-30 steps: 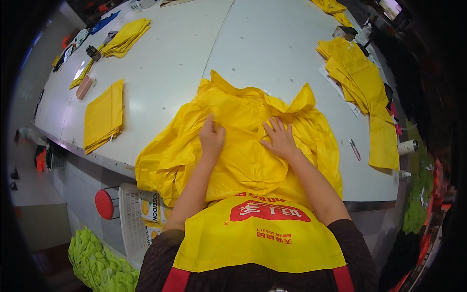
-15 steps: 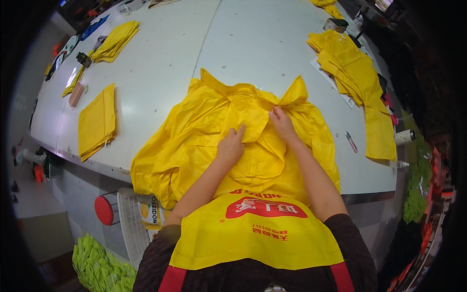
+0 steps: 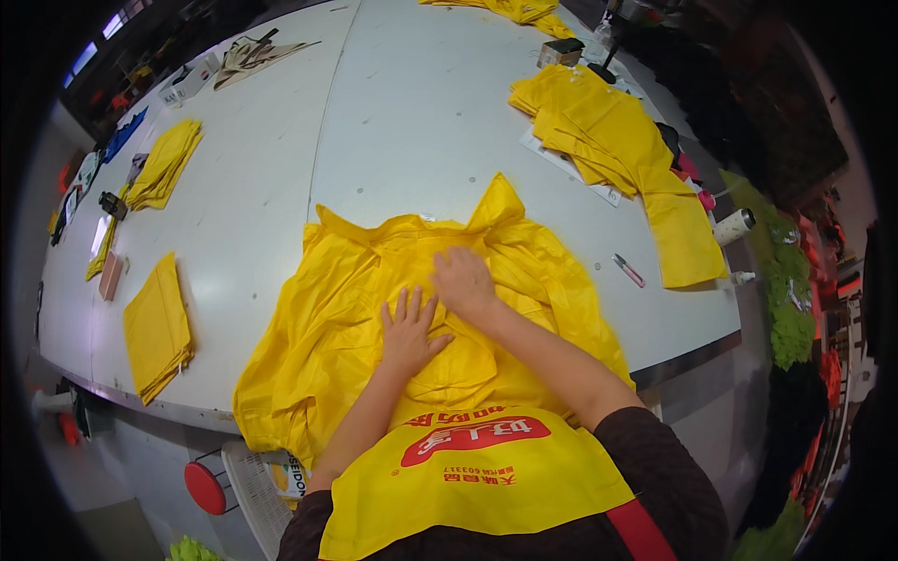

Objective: The person folds a yellow garment on a white table, smoothing and aligning the fabric, then places the folded item into a white basket. The person repeats the process with another yellow garment, folding it and placing it into the same basket.

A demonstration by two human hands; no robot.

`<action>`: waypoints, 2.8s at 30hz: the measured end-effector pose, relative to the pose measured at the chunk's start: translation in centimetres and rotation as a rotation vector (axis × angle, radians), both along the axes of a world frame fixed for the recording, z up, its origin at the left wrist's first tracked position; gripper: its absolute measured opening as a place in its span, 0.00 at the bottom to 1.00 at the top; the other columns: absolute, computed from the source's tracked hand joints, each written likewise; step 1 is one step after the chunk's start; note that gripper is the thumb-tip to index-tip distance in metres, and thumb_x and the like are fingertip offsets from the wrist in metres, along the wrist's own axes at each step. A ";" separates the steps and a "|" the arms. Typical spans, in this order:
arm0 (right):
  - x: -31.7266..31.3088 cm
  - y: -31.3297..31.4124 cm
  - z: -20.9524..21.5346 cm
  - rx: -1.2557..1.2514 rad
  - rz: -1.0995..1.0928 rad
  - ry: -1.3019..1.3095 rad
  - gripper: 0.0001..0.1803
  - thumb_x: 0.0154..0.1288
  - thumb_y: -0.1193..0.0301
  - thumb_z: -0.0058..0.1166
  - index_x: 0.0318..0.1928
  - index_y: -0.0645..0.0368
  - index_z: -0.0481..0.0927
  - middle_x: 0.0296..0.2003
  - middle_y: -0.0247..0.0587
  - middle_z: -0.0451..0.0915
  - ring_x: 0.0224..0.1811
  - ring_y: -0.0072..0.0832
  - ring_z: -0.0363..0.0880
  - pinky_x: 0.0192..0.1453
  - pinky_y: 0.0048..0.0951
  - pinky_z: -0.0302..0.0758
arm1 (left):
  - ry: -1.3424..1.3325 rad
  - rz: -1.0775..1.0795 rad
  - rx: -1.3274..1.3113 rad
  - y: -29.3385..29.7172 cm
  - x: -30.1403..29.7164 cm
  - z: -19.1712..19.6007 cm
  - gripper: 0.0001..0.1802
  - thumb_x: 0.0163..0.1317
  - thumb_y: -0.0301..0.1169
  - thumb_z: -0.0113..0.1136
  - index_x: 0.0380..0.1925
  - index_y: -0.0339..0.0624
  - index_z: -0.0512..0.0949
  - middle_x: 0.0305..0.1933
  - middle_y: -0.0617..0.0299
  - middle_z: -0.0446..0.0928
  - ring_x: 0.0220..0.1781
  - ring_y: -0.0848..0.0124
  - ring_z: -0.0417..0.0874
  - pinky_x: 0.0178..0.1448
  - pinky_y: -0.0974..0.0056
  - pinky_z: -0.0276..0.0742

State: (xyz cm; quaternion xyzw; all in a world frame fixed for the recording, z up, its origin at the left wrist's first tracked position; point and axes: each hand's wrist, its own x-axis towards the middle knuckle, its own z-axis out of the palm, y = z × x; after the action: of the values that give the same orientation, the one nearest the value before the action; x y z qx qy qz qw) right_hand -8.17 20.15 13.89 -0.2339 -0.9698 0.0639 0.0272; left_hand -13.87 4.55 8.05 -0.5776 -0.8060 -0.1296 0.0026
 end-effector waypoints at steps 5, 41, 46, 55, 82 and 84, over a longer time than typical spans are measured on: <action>3.1 0.4 -5.2 -0.008 0.096 0.117 0.32 0.63 0.49 0.42 0.63 0.53 0.64 0.66 0.47 0.55 0.69 0.44 0.49 0.67 0.57 0.45 | -0.005 0.142 0.032 0.7 0.8 0.9 0.46 0.47 0.65 0.54 0.63 0.52 0.62 0.69 0.50 0.55 0.72 0.46 0.48 0.62 0.27 0.39; 10.0 -1.9 -5.9 -0.755 0.004 0.304 0.15 0.68 0.62 0.40 0.34 0.63 0.71 0.28 0.53 0.73 0.31 0.46 0.73 0.37 0.37 0.69 | -1.029 -0.041 -0.058 -5.1 -6.1 5.1 0.27 0.56 0.39 0.60 0.53 0.36 0.72 0.52 0.55 0.75 0.52 0.69 0.74 0.56 0.65 0.69; 8.0 -0.8 -5.8 -0.637 -0.070 0.405 0.15 0.66 0.61 0.44 0.32 0.61 0.71 0.25 0.55 0.76 0.30 0.53 0.75 0.32 0.44 0.70 | -0.801 0.192 0.194 -5.0 -4.5 1.7 0.16 0.56 0.40 0.61 0.33 0.37 0.78 0.28 0.53 0.78 0.30 0.63 0.79 0.36 0.61 0.73; 6.8 -0.6 -2.7 -0.004 -0.034 0.258 0.15 0.62 0.61 0.50 0.42 0.59 0.74 0.42 0.48 0.77 0.44 0.44 0.76 0.45 0.43 0.73 | -0.368 0.276 0.127 -1.9 -4.7 0.6 0.14 0.57 0.43 0.58 0.24 0.43 0.74 0.24 0.56 0.78 0.27 0.55 0.79 0.31 0.54 0.73; 7.6 -2.4 -5.8 -0.256 0.367 0.320 0.13 0.56 0.69 0.52 0.43 0.49 0.80 0.31 0.37 0.76 0.36 0.33 0.75 0.39 0.32 0.72 | -0.536 -0.033 0.011 0.0 -3.3 1.9 0.12 0.52 0.37 0.63 0.30 0.42 0.78 0.32 0.57 0.78 0.38 0.58 0.77 0.42 0.58 0.72; 6.8 -1.9 -5.4 -0.461 0.278 0.245 0.11 0.57 0.68 0.52 0.42 0.49 0.81 0.33 0.39 0.78 0.38 0.35 0.77 0.40 0.33 0.73 | -0.337 -0.109 0.246 -0.8 -2.6 1.7 0.12 0.51 0.38 0.63 0.30 0.43 0.78 0.33 0.59 0.78 0.40 0.59 0.77 0.44 0.59 0.71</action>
State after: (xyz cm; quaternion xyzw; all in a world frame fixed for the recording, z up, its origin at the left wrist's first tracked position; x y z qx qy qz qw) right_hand -1.33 18.21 8.52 -0.0895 -0.9419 0.3134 0.0811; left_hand -16.45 3.75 9.70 -0.5858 -0.7408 -0.3214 -0.0687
